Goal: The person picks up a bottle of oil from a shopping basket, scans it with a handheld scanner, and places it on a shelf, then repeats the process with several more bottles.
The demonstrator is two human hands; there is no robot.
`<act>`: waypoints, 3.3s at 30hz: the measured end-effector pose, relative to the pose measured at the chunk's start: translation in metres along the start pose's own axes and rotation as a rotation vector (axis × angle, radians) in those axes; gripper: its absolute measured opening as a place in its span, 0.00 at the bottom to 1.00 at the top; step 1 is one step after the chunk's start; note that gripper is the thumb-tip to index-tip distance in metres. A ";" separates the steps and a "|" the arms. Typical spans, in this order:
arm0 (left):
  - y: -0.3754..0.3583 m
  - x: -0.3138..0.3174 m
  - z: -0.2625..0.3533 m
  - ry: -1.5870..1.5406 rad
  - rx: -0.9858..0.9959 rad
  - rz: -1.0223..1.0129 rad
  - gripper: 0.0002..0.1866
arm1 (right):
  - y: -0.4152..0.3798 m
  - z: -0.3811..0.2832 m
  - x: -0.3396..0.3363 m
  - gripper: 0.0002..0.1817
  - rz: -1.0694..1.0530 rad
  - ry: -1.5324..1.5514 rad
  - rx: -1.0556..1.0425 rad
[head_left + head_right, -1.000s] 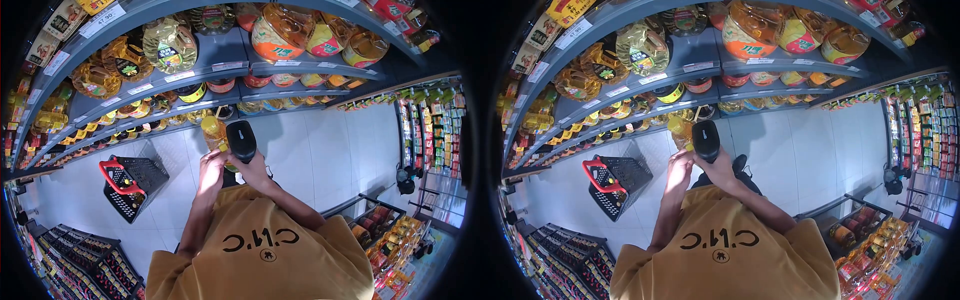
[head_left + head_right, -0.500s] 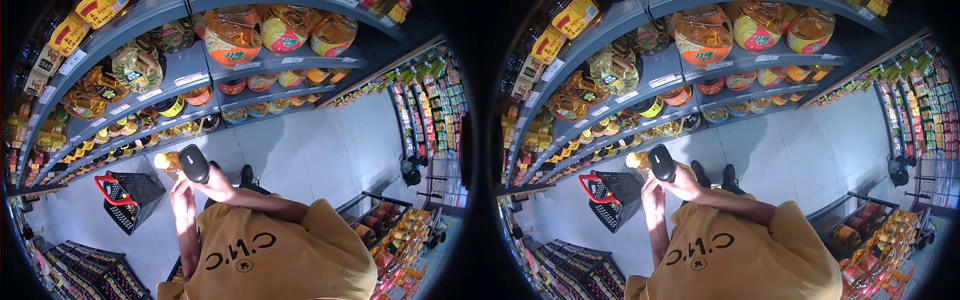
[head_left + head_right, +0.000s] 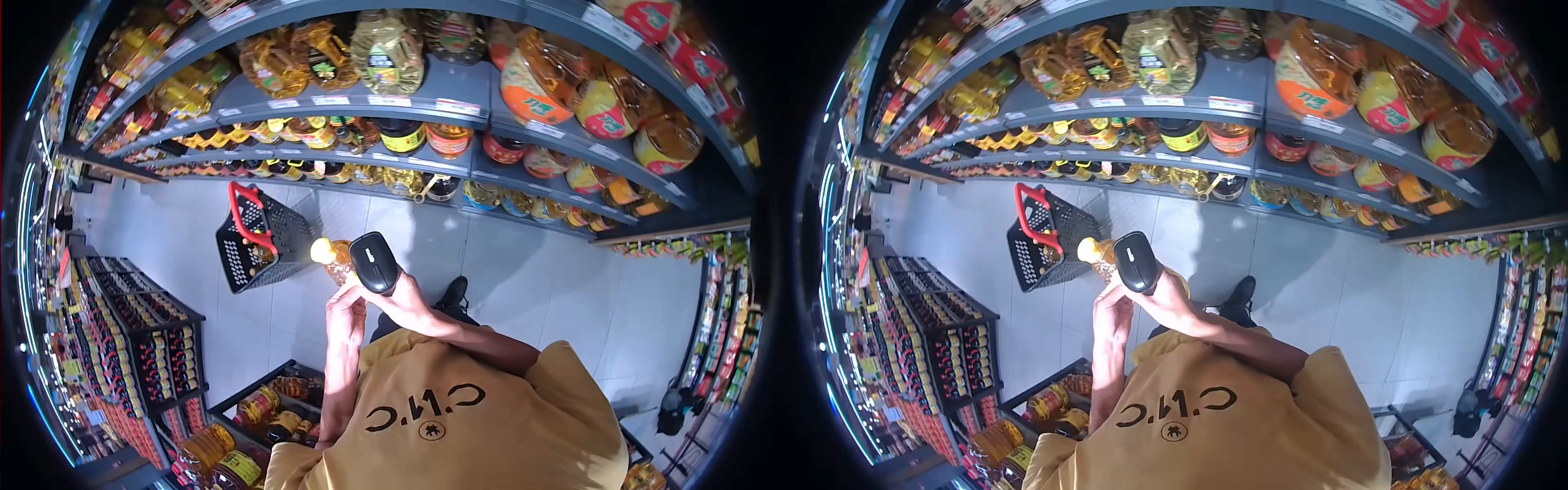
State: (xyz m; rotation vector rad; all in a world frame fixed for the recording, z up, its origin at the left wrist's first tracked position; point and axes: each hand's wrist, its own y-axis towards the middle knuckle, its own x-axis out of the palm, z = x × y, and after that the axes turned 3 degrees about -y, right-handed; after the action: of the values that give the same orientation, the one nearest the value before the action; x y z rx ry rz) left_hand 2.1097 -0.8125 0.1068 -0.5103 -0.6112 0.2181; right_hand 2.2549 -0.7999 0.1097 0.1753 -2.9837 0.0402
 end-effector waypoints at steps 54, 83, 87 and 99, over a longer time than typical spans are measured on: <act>0.106 -0.415 0.344 -0.385 0.338 0.504 0.12 | 0.244 0.111 0.531 0.27 -0.670 -0.160 0.057; 0.234 -0.467 0.462 -0.223 0.007 0.059 0.10 | 0.291 0.120 0.614 0.30 -0.014 -0.272 0.049; 0.238 -0.474 0.469 -0.196 -0.007 0.068 0.10 | 0.289 0.121 0.622 0.29 0.006 -0.277 0.075; 0.242 -0.479 0.477 -0.168 -0.042 0.051 0.10 | 0.296 0.107 0.628 0.27 -0.013 -0.232 0.124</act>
State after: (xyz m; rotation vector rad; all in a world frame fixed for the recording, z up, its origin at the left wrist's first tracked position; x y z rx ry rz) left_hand 1.4300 -0.5827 0.0799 -0.5517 -0.7681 0.2989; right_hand 1.5873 -0.5821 0.0949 0.2277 -3.2129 0.2186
